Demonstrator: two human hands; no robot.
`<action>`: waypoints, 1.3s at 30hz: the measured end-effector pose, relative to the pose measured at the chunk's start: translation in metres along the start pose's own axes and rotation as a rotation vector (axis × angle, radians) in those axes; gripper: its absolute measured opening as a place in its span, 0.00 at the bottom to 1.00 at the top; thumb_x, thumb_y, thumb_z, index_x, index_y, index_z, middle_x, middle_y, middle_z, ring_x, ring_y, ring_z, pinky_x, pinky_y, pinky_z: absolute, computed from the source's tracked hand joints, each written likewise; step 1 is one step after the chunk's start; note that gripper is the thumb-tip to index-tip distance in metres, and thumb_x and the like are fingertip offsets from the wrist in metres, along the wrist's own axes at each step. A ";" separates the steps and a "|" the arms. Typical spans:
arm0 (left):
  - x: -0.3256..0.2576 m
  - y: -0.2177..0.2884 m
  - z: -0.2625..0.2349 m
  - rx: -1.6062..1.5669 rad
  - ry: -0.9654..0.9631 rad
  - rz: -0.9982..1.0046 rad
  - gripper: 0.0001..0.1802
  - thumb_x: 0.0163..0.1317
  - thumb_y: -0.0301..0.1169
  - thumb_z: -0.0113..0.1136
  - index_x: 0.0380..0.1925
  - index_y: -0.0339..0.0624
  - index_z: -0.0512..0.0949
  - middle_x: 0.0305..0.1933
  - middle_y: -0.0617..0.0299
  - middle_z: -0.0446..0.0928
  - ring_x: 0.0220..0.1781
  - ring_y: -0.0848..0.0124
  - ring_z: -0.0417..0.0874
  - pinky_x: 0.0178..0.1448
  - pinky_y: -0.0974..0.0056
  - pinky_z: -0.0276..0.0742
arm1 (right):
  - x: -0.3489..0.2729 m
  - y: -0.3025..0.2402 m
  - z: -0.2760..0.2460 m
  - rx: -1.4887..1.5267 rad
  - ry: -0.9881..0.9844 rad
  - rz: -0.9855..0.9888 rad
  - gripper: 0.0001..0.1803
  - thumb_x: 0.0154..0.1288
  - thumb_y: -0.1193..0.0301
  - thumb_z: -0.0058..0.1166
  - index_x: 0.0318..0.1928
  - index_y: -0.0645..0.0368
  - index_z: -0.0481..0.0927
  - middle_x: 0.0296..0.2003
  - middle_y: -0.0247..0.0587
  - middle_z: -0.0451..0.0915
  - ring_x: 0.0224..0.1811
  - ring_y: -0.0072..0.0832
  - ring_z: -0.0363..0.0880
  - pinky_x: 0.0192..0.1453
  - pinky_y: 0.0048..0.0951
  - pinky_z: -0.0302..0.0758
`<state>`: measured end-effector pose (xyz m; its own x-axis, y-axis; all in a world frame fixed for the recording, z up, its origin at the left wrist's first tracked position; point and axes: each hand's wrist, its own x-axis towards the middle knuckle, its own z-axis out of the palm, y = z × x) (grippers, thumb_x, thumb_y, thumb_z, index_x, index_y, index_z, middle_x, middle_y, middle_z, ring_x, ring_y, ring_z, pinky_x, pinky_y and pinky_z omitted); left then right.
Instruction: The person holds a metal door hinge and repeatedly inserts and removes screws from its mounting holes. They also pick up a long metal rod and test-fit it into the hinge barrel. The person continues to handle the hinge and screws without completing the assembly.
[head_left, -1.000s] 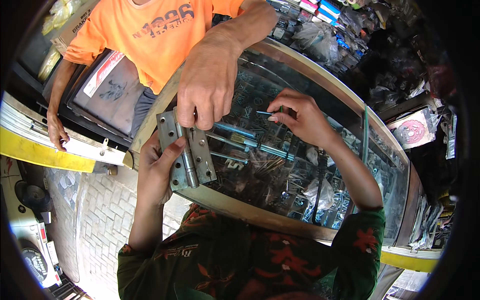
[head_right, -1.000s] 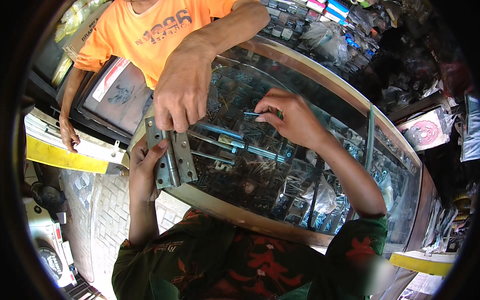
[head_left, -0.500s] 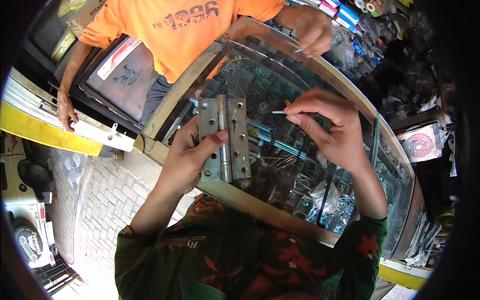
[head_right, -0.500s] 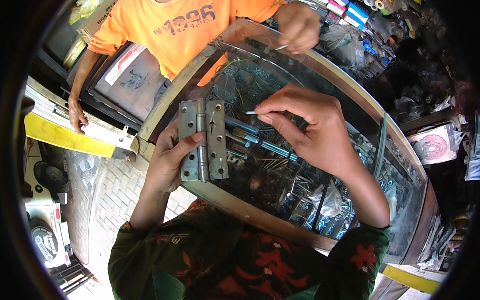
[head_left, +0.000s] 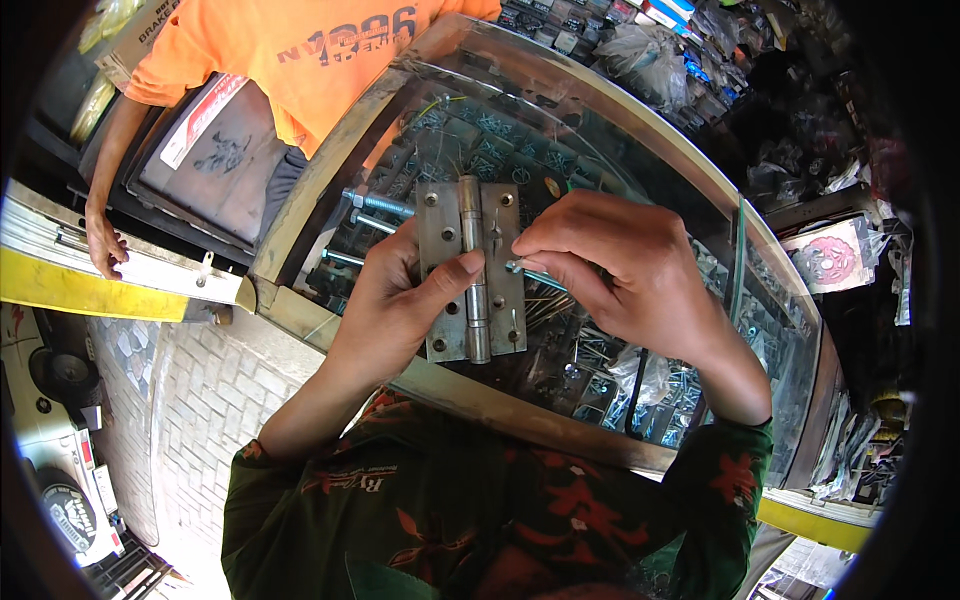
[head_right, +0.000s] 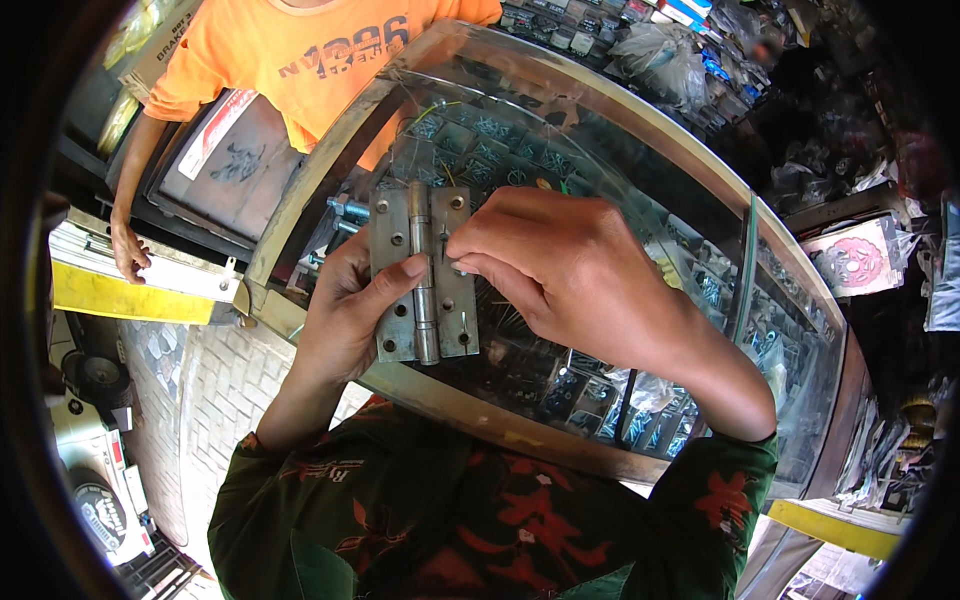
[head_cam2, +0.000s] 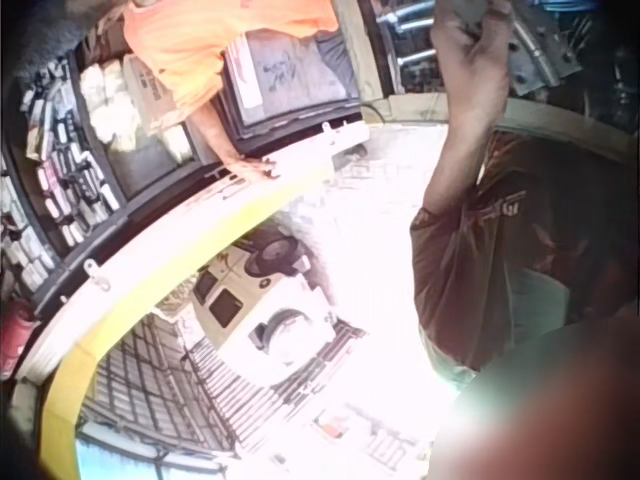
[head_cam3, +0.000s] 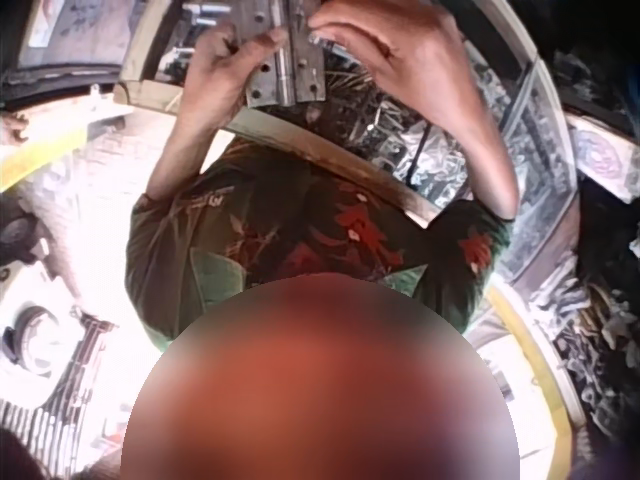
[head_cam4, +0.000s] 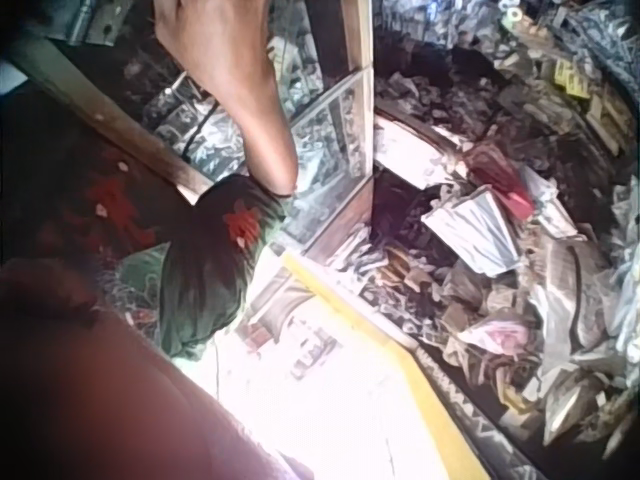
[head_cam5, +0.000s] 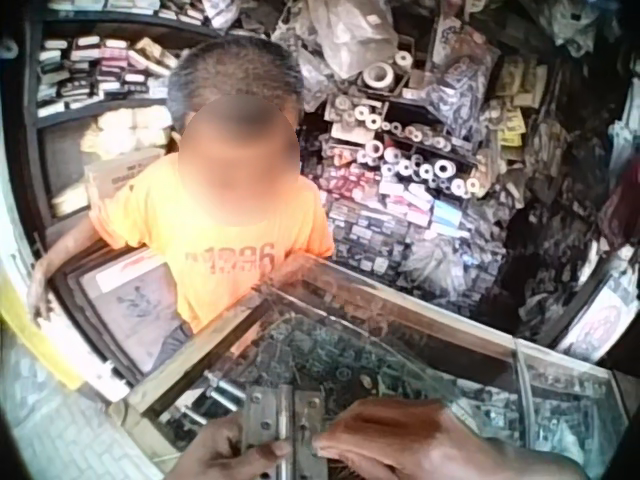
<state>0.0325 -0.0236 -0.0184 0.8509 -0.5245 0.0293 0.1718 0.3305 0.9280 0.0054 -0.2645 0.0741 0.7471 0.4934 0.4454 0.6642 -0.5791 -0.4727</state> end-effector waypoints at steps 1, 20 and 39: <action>0.000 0.000 0.000 -0.004 -0.005 0.001 0.19 0.84 0.33 0.66 0.66 0.33 0.80 0.53 0.64 0.88 0.53 0.80 0.85 0.61 0.67 0.80 | -0.001 0.000 0.001 -0.011 0.006 0.015 0.10 0.65 0.83 0.75 0.46 0.63 0.90 0.38 0.44 0.89 0.38 0.40 0.91 0.41 0.39 0.86; -0.006 0.006 0.001 -0.266 -0.014 -0.062 0.23 0.78 0.25 0.73 0.68 0.33 0.77 0.60 0.56 0.89 0.62 0.71 0.91 0.69 0.59 0.85 | -0.031 0.035 0.040 0.476 -0.062 0.278 0.31 0.70 0.86 0.67 0.72 0.59 0.81 0.56 0.43 0.89 0.48 0.27 0.91 0.48 0.30 0.89; -0.006 0.006 -0.002 -0.301 0.019 -0.128 0.26 0.77 0.25 0.72 0.70 0.34 0.74 0.61 0.56 0.88 0.62 0.70 0.90 0.68 0.59 0.86 | -0.029 0.009 0.034 0.227 0.136 0.315 0.16 0.77 0.71 0.73 0.60 0.60 0.88 0.40 0.38 0.86 0.36 0.26 0.85 0.38 0.31 0.81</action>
<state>0.0298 -0.0170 -0.0138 0.8215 -0.5630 -0.0905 0.4148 0.4811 0.7723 -0.0093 -0.2619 0.0317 0.9149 0.2157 0.3414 0.4034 -0.5230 -0.7508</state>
